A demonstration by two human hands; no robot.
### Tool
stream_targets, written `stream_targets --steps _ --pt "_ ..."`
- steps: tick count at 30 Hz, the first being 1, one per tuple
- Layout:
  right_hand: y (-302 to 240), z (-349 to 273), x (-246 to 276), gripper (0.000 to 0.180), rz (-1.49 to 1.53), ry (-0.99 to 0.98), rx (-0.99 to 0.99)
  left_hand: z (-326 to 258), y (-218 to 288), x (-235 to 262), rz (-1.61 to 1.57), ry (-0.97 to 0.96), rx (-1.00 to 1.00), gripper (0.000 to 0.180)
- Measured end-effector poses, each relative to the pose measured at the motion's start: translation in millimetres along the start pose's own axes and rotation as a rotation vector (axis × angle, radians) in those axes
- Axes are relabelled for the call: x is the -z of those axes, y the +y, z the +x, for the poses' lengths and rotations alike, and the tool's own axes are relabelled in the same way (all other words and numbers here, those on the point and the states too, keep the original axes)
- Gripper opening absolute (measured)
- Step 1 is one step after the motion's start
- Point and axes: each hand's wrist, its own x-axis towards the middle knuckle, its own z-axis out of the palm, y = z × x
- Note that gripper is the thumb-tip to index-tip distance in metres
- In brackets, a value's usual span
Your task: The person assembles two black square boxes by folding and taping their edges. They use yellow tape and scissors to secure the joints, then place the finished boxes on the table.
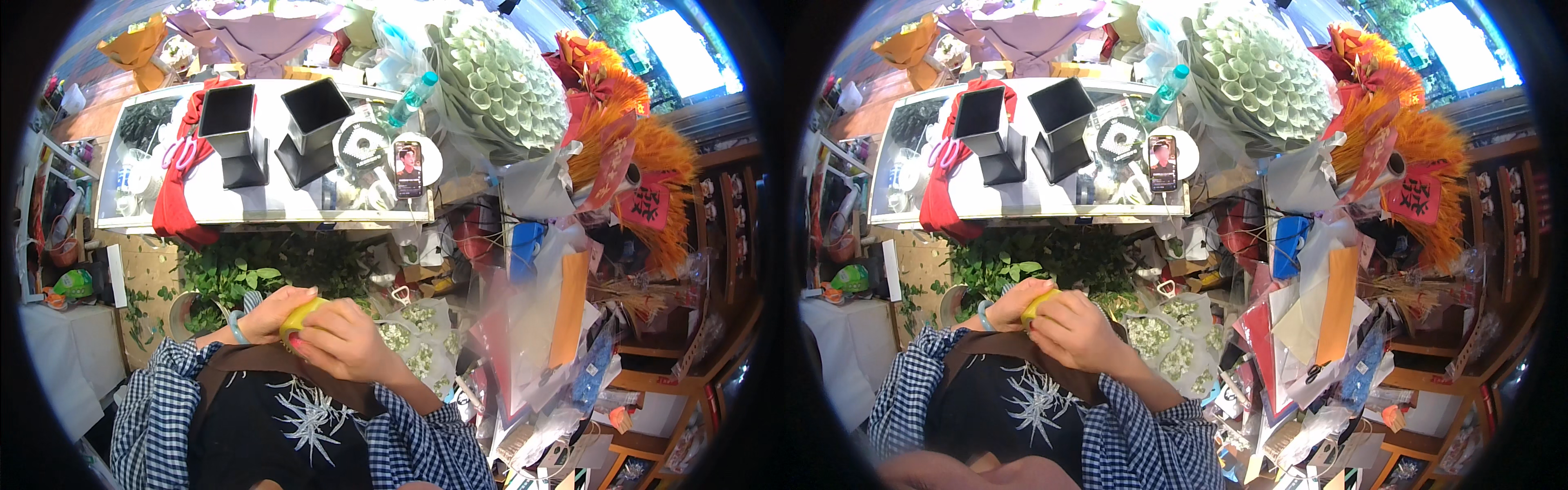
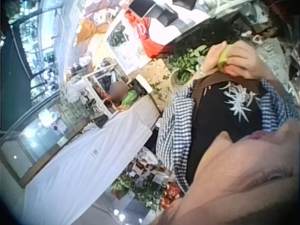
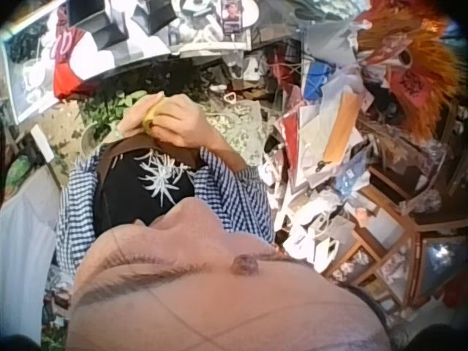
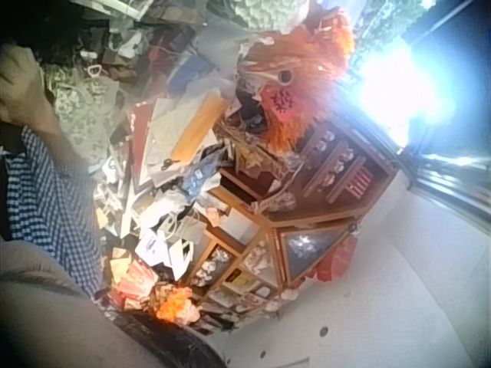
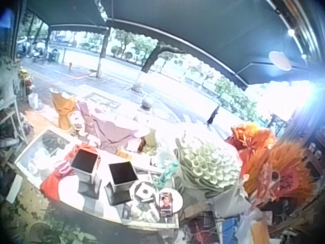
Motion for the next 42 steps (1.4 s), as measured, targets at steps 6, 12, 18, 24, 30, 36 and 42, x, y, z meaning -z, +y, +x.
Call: stream_targets --steps 6,12,18,24,30,36,42 --pt "5.5 -1.0 -7.8 0.014 0.143 -0.021 -0.131 7.4 -11.1 -3.0 -0.288 0.109 0.151 0.035" --pt "4.9 -19.3 -8.0 0.016 0.173 0.043 -0.172 1.3 -7.3 -8.7 -0.067 0.095 0.023 0.031" --pt "21.3 -42.5 -11.8 0.012 0.456 0.318 -0.781 -4.7 9.9 -15.5 0.171 0.043 -0.136 0.021" --pt "28.2 -62.4 -17.8 0.025 0.965 0.094 -0.973 -2.5 7.6 -12.8 0.294 0.082 -0.201 0.022" --pt "24.5 -50.4 -17.9 0.023 0.743 0.038 -0.967 5.2 2.2 -9.2 0.464 0.152 -0.248 0.030" --pt "21.4 -37.2 -22.6 0.022 0.217 0.017 -0.742 4.1 -0.9 -6.9 0.649 0.215 -0.376 0.030" --pt "28.9 -33.9 -22.9 0.018 0.005 0.246 -0.644 -0.7 2.2 -7.6 0.833 0.252 -0.441 0.028"
